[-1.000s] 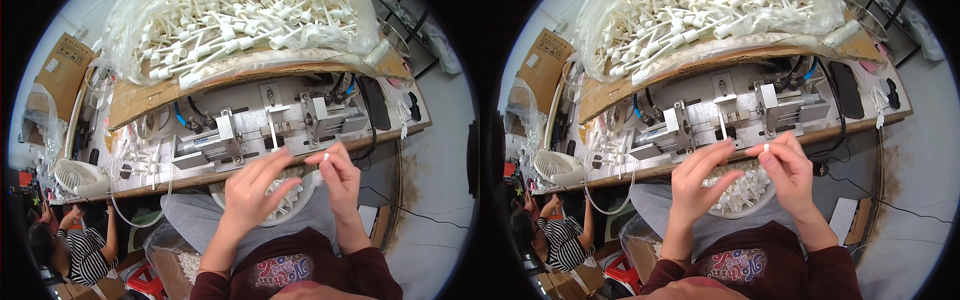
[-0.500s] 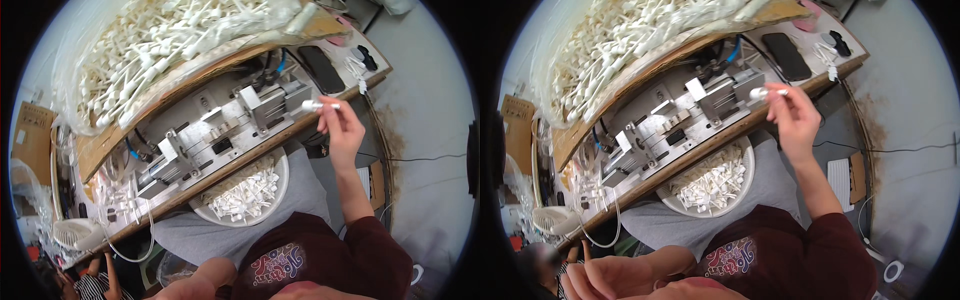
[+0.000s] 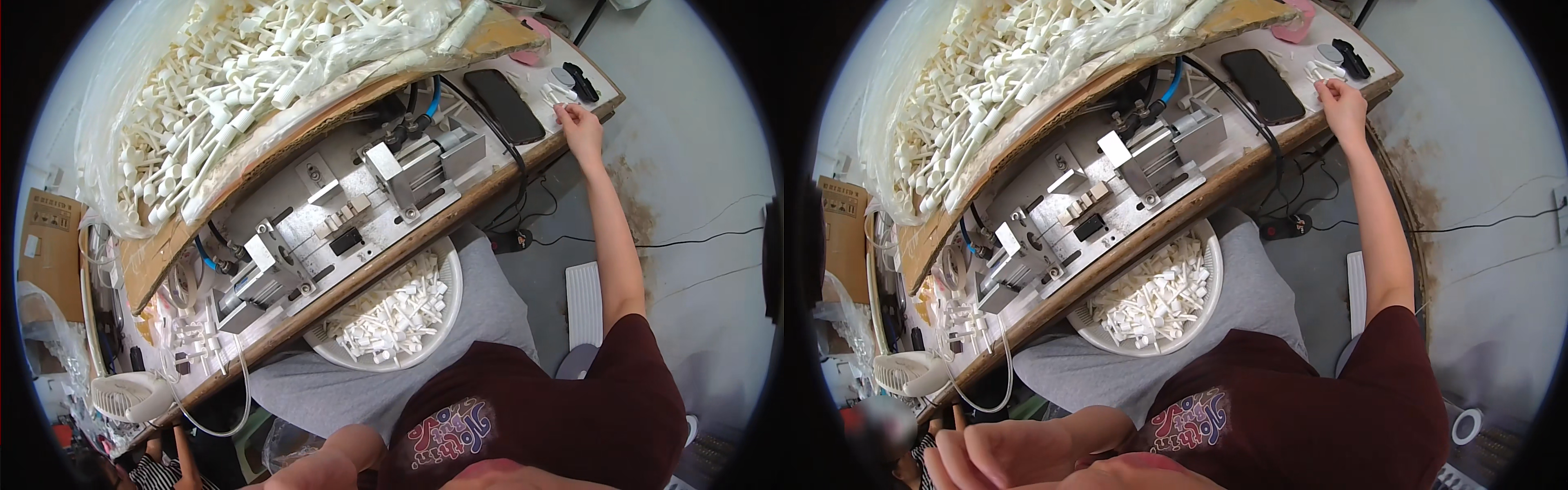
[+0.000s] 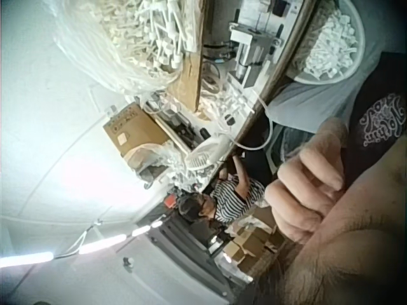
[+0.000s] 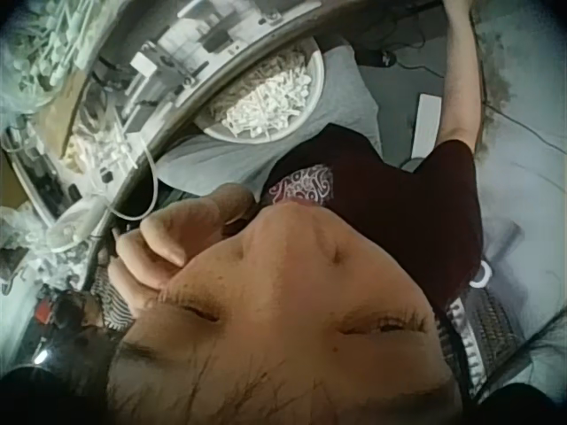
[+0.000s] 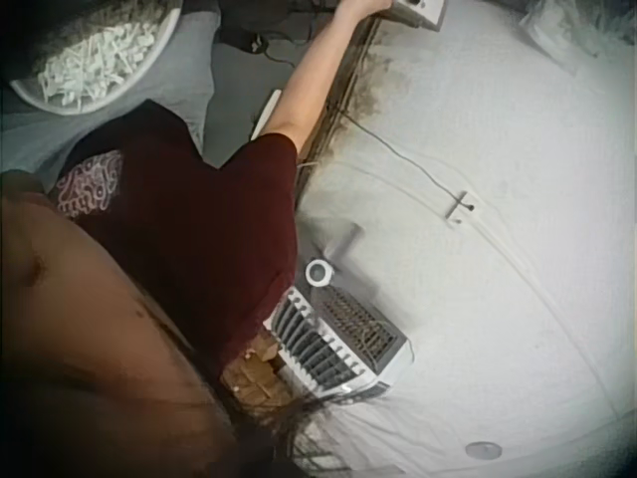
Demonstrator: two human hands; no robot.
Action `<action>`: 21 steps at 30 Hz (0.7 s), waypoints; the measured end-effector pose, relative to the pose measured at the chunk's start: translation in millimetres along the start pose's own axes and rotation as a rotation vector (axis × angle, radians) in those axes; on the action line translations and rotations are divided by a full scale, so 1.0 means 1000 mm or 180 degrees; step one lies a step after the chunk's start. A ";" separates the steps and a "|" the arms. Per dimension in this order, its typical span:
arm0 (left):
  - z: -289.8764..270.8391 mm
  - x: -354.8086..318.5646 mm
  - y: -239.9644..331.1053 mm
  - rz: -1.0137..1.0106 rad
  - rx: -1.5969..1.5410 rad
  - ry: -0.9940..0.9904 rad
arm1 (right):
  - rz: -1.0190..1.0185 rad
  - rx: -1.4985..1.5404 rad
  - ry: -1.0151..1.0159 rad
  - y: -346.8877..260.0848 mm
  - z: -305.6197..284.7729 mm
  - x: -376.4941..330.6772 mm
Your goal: The recorder is assembling small plastic components, likely sprayer or pump heads, by inserting a thin tube into a cap/nozzle assembly and using a small fixture/press on the workbench.
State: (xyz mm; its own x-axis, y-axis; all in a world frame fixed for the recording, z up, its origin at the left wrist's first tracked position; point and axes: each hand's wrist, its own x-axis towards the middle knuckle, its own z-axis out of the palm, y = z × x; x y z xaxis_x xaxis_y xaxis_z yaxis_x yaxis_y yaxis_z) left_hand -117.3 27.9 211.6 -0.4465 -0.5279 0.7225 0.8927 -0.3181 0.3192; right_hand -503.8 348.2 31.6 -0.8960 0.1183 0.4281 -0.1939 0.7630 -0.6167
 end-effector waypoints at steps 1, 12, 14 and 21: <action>0.008 0.005 -0.012 0.0348 0.0116 0.0259 | 0.0007 -0.0036 -0.0052 0.001 0.002 0.000; -0.055 -0.021 0.005 -0.0311 0.0735 -0.1367 | -0.1588 0.0059 0.0426 -0.099 0.006 -0.039; -0.071 -0.025 0.007 -0.0498 0.1419 -0.1765 | -0.1650 0.0459 0.0302 -0.133 0.008 -0.047; -0.083 -0.050 -0.016 -0.0872 0.2987 -0.1513 | -0.2960 0.1668 -0.0378 -0.289 0.014 -0.074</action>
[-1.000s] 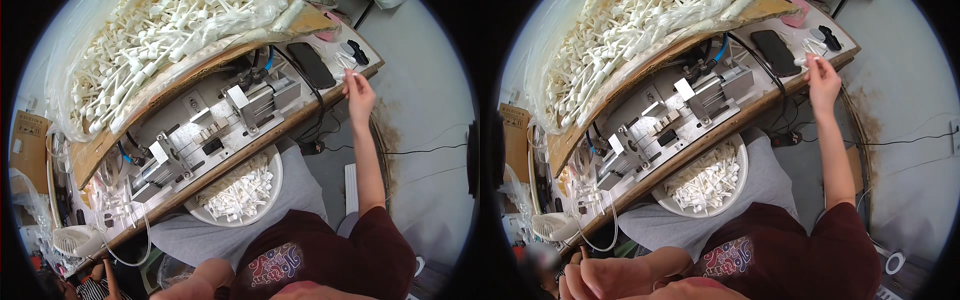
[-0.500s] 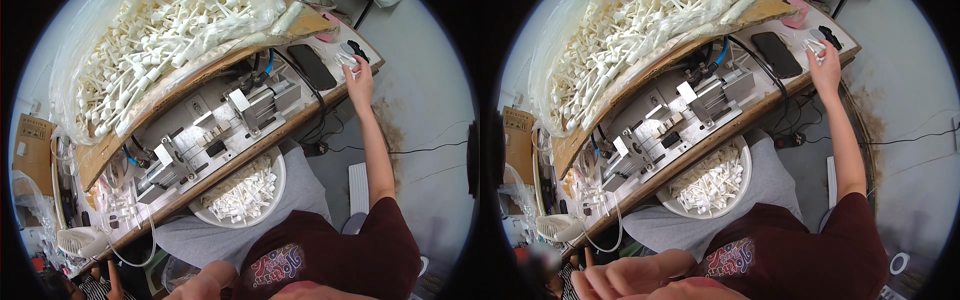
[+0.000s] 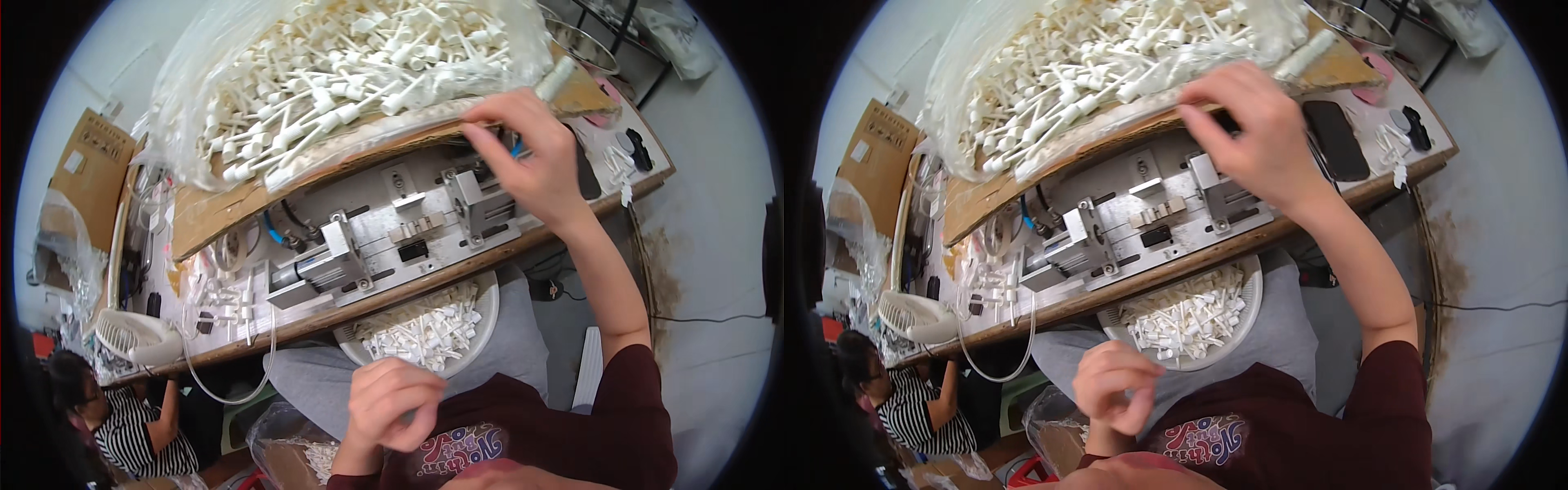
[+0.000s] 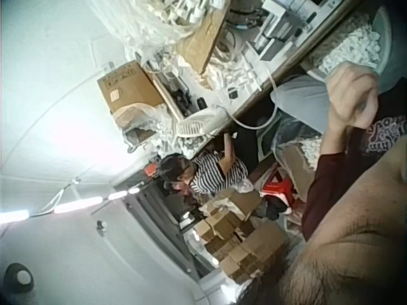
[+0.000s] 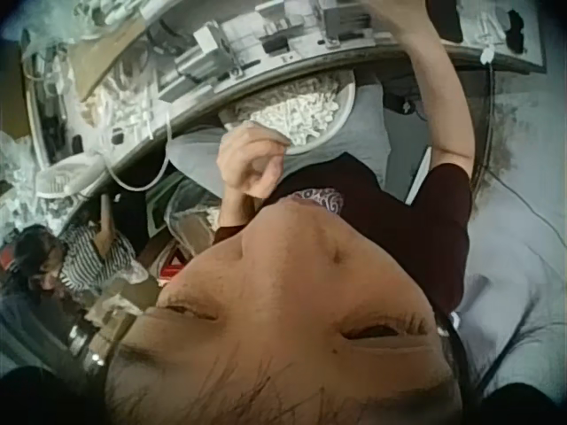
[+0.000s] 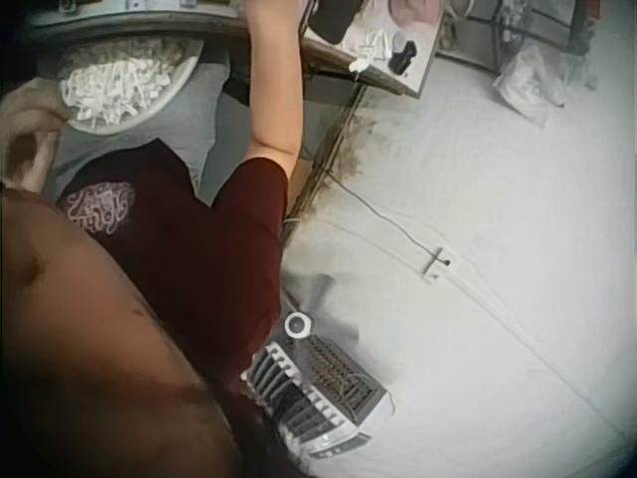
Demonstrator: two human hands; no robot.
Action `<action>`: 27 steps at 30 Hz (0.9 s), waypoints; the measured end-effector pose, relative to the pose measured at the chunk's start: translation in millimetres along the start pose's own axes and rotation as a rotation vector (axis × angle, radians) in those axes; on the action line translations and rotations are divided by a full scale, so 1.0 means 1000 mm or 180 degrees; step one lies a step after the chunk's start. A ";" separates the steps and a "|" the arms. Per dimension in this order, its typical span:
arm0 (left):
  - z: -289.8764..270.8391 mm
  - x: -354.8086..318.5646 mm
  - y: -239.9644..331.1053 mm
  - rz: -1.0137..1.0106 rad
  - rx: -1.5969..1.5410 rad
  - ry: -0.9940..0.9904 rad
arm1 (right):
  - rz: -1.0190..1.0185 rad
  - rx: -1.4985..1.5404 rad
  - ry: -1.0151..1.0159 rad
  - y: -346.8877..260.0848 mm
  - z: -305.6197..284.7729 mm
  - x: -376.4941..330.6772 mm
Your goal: The recorder is assembling small plastic components, likely sprayer or pump heads, by inserting a thin tube into a cap/nozzle assembly and using a small fixture/press on the workbench.
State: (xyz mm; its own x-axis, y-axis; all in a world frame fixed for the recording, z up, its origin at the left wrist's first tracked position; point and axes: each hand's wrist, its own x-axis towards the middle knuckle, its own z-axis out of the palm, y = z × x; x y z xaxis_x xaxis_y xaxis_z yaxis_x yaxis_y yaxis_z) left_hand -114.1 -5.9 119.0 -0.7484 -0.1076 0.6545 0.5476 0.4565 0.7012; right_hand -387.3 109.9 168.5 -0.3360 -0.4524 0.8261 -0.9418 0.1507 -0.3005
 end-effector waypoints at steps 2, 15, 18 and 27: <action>0.006 -0.004 -0.010 0.0104 0.0362 -0.0114 | -0.0319 0.0113 -0.0237 -0.011 0.030 0.030; 0.017 -0.037 -0.030 -0.0309 0.0646 -0.0228 | -0.0051 -0.1392 -0.3524 -0.047 0.135 0.147; 0.017 -0.037 -0.030 -0.0334 0.0677 -0.0264 | -0.0553 -0.1462 -0.3143 -0.023 0.146 0.139; 0.004 -0.017 -0.033 -0.0365 0.0671 0.0492 | -0.0550 0.0120 -0.0706 -0.006 0.088 0.097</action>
State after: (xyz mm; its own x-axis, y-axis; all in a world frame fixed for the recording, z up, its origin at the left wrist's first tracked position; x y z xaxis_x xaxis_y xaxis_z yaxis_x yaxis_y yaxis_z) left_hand -121.2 -15.2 83.7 -0.7261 -0.2951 0.6211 0.3607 0.6055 0.7094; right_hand -413.1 -12.2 209.0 -0.1558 -0.6506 0.7433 -0.9824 0.0237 -0.1851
